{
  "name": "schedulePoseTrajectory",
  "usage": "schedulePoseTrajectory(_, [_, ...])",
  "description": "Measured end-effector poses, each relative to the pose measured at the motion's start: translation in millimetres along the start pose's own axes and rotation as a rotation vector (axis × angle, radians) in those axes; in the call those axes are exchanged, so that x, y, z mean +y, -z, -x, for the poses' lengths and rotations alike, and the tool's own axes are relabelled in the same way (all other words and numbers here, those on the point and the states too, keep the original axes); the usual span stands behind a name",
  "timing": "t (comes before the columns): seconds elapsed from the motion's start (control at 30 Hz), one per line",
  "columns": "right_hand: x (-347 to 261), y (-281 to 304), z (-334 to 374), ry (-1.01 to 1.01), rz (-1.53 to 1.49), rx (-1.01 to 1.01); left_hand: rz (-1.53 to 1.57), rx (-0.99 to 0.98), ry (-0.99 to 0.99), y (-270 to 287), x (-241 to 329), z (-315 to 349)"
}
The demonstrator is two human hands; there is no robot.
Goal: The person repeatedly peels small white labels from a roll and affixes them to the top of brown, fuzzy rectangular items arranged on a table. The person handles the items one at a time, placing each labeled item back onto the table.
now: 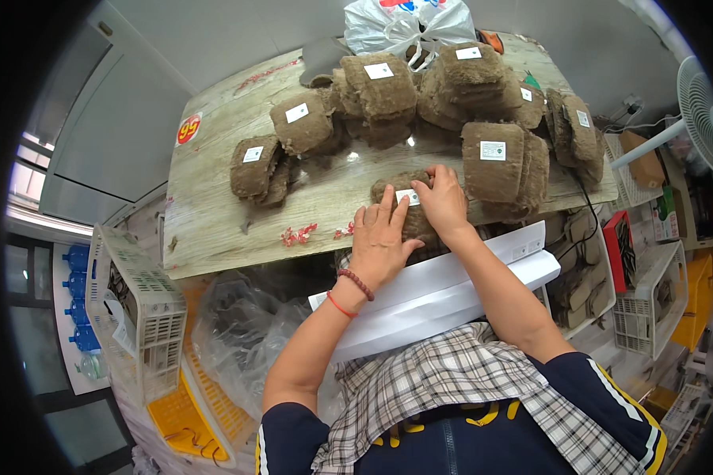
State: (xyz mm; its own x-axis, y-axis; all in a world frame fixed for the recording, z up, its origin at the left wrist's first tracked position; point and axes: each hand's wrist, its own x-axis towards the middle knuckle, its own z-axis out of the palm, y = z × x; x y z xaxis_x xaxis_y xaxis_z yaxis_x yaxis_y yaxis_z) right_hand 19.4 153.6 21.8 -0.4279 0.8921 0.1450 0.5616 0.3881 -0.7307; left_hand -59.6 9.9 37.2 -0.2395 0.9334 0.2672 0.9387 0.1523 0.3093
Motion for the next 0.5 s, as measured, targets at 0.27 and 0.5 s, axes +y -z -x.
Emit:
schedulePoseTrajectory(0.27, [-60.6,74.3,31.9,0.132,-0.638,0.073,0.293,0.144,0.259,50.6,-40.0,94.8])
schedulePoseTrajectory(0.5, [8.5,156.4,-50.7,0.102,-0.250,0.374,0.697,0.154,0.552,22.1,-66.1,168.8])
